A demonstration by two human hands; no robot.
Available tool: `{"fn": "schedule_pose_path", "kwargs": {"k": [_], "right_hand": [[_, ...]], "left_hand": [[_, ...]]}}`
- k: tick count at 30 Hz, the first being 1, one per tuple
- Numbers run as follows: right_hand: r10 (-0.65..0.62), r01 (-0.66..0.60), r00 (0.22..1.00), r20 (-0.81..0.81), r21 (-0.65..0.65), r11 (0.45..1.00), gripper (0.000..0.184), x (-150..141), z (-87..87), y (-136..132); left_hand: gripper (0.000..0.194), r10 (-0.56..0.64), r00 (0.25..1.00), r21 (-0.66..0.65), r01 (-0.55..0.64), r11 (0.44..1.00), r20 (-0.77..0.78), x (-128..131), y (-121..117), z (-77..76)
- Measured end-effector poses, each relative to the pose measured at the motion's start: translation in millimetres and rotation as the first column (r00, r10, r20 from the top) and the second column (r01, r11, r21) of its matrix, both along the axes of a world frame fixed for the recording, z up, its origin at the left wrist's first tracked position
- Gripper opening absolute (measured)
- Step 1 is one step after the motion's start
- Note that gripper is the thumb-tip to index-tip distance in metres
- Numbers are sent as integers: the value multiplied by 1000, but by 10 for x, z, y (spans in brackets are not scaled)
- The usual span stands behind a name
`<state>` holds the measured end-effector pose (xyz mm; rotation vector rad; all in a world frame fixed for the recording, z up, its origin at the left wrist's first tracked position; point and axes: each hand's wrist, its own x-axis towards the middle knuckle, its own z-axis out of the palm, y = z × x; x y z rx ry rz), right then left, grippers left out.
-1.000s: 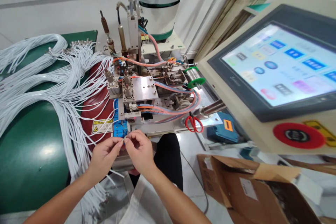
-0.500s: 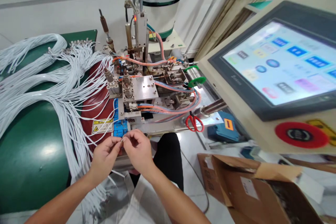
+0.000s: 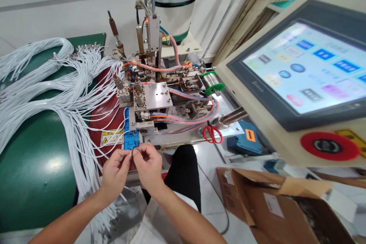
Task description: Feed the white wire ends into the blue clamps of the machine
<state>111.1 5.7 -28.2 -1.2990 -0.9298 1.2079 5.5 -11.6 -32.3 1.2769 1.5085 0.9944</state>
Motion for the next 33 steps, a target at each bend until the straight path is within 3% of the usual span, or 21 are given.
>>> {"fn": "schedule_pose_path", "kwargs": {"k": [3,5,10,13,15,17,19,21,25,33], "right_hand": [[2,-57,973,230,235,970,10,51,-33,15],[50,-147,950,309,298,943,9,106,-39,40],[267,-393,863,429,238,888,9,335,73,137],[468,-617,718,515,160,770,10,471,179,183],[521,-686,650,553,134,715,10,492,208,186],[464,-607,720,517,144,782,11,437,185,160],[320,-397,869,376,147,906,16,327,125,114],[206,-240,952,228,132,962,19,211,58,64],[126,-158,973,195,158,975,18,126,-18,11],[146,-179,965,218,137,974,7,255,-47,60]], "left_hand": [[17,-37,997,-29,39,999,65,-7,5,-9],[17,-71,995,-43,74,996,72,-24,21,10],[18,-257,965,-76,252,965,-59,-126,121,177],[16,-461,881,-156,444,883,-105,-199,185,287],[16,-540,835,-203,514,834,-104,-222,198,309],[15,-489,866,-193,465,864,-102,-212,181,280],[14,-343,934,-140,329,934,-95,-174,144,218],[15,-217,973,-87,210,974,-81,-130,110,156],[16,-139,990,-75,137,988,-18,-91,93,108],[15,-223,975,-122,221,967,-1,-143,114,160]]}}
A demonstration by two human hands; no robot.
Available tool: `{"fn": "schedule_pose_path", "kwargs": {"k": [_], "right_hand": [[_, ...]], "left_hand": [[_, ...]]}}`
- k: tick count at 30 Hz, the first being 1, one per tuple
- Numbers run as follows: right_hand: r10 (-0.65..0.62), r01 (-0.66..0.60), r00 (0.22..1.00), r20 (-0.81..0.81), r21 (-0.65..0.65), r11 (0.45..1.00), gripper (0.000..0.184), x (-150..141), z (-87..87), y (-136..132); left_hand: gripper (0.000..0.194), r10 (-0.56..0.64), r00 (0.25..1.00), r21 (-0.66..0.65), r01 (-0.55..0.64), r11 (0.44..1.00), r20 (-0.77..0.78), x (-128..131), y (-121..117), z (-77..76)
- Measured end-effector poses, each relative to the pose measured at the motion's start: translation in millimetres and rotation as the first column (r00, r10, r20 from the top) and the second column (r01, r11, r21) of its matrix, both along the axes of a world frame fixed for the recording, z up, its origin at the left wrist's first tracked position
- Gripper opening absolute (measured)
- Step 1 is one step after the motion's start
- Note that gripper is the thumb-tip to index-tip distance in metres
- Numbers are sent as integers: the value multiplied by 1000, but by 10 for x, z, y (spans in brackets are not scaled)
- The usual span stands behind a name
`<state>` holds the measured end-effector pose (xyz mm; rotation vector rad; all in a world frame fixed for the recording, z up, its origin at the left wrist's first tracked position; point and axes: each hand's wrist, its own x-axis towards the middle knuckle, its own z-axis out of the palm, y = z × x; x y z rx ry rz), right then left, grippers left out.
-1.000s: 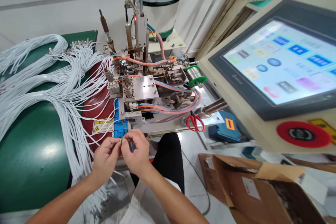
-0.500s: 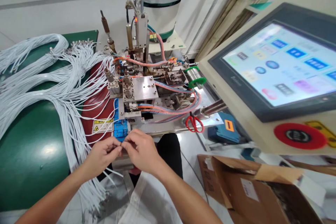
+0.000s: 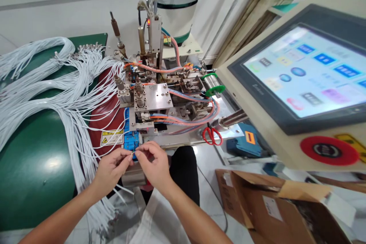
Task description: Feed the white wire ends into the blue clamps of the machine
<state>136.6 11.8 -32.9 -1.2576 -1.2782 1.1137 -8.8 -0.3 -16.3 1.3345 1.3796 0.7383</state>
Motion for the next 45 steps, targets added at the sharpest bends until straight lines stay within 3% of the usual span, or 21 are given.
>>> {"fn": "schedule_pose_path", "kwargs": {"k": [7,10,15,20,27,33,37,41,45], "right_hand": [[-12,-21,988,151,216,976,8,25,-48,-39],[-30,-19,981,192,248,969,8,26,-81,-53],[-71,60,979,190,63,996,14,-1,-170,13],[-54,75,985,164,-127,989,17,-55,-268,105],[-23,59,989,148,-243,968,18,-69,-328,135],[81,-39,988,129,-300,953,15,-20,-376,164],[131,-88,965,228,-190,978,19,44,-383,202],[160,-149,870,467,-60,987,28,52,-380,271],[85,-122,843,531,34,992,33,-32,-427,266]], "left_hand": [[18,-70,994,48,74,996,-89,-20,27,4],[21,-115,985,33,120,992,-126,-31,45,26],[22,-89,942,120,134,984,-323,-138,102,-10],[15,-115,887,277,260,925,-448,-265,221,-86],[20,-111,871,302,282,911,-478,-274,319,-128],[17,-119,821,252,305,918,-559,-229,341,-94],[18,-130,818,248,316,916,-561,-220,335,-74],[19,-128,808,248,321,914,-575,-217,324,-62],[19,-117,801,264,326,908,-587,-211,321,-88]]}}
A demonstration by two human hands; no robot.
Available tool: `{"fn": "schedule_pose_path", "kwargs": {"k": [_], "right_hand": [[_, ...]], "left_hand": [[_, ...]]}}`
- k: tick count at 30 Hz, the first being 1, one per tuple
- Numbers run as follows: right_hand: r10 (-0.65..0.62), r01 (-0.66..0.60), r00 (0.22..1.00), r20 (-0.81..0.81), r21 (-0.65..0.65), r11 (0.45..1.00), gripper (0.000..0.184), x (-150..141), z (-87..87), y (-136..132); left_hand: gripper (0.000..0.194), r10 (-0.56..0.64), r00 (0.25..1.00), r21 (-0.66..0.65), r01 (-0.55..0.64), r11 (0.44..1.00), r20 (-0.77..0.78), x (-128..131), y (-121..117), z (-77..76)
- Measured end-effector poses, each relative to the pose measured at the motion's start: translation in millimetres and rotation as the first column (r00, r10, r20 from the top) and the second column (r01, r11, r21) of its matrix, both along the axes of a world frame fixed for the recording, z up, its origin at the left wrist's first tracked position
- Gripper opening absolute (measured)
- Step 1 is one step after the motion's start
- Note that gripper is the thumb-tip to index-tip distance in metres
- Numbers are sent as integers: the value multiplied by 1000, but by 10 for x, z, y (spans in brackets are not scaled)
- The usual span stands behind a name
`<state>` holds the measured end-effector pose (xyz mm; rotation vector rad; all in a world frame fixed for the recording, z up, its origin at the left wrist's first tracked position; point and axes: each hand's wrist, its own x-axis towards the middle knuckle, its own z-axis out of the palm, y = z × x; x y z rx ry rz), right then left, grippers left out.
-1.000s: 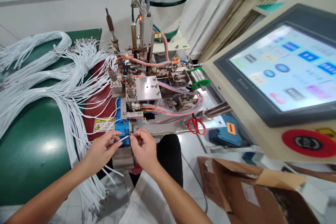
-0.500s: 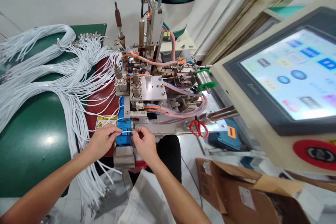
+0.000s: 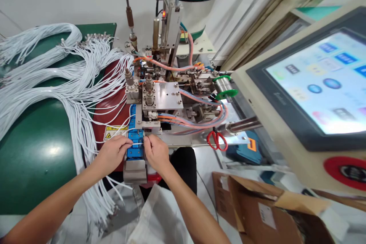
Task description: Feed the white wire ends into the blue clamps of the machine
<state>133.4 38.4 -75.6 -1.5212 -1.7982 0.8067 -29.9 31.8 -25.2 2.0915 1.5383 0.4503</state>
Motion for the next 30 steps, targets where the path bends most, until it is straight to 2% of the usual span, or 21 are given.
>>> {"fn": "schedule_pose_path", "kwargs": {"k": [4,9,11,15,17,20,22,24,27,30], "right_hand": [[-120,118,992,-47,-25,993,34,-78,-56,-59],[-145,122,979,-142,-163,979,37,-42,-69,-55],[-212,171,953,-218,-192,966,37,0,-59,-38],[-325,243,850,-415,-239,940,39,96,-33,-34],[-332,234,810,-482,-254,939,40,148,-24,-52],[-333,219,774,-539,-266,939,40,213,-8,-78],[-328,213,763,-557,-262,941,41,235,15,-87],[-321,207,763,-561,-258,944,41,238,51,-96],[-316,202,765,-562,-256,945,40,216,111,-149],[-259,146,737,-624,-227,963,38,194,154,-269]], "left_hand": [[20,-16,999,55,19,998,-44,4,-29,-27],[23,-106,952,194,167,967,-289,-12,-86,-13],[25,-149,938,214,223,951,-314,-40,-107,-19],[28,-122,951,297,208,932,-283,-150,-206,-1],[23,-186,947,243,252,937,-263,-230,-301,51],[16,-385,883,2,400,917,-270,-358,-470,141],[17,-414,845,-79,413,907,-338,-419,-560,180],[19,-407,840,-92,402,911,-358,-434,-602,205],[16,-384,901,-103,370,923,-202,-363,-562,244],[17,-217,976,-78,215,974,-18,-214,-448,273]]}}
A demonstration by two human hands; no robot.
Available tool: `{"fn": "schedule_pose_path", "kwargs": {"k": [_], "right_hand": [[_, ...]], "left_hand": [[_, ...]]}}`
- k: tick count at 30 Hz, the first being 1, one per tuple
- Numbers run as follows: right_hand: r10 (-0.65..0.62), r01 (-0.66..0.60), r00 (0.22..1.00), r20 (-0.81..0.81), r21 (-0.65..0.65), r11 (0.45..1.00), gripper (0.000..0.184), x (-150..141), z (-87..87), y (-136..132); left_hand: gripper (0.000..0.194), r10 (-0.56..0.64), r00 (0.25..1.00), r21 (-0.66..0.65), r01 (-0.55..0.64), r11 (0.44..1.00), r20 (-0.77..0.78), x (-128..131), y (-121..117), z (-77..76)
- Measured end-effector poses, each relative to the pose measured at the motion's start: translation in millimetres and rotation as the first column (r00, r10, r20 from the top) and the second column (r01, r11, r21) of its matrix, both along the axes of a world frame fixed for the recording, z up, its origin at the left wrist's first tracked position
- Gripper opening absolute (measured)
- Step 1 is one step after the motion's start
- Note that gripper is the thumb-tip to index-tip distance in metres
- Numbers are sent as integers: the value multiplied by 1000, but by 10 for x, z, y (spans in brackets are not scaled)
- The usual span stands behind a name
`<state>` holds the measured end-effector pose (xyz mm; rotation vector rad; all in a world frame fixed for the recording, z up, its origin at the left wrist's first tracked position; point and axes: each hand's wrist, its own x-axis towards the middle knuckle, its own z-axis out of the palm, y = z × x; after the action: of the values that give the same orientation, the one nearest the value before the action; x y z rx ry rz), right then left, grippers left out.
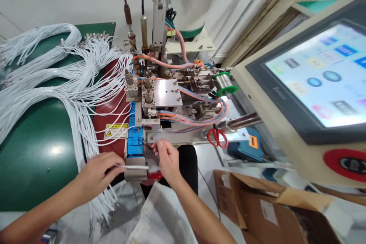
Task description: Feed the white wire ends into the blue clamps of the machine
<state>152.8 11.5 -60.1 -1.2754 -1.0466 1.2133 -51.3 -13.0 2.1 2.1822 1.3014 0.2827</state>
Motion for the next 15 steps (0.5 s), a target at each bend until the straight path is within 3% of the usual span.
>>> {"fn": "schedule_pose_path", "kwargs": {"k": [3,7,12,15], "right_hand": [[38,-29,991,-128,74,997,38,3,27,-125],[12,-6,985,-173,31,1000,22,14,80,-157],[65,-81,968,-242,-56,995,14,-84,145,-74],[13,-12,996,-86,13,1000,13,-133,162,-79]], "left_hand": [[16,157,984,26,-160,987,89,166,104,-8],[18,217,958,19,-224,974,189,353,167,-29],[23,346,851,-248,-263,932,395,535,172,-54],[29,485,742,-393,-319,863,463,594,169,-103]]}}
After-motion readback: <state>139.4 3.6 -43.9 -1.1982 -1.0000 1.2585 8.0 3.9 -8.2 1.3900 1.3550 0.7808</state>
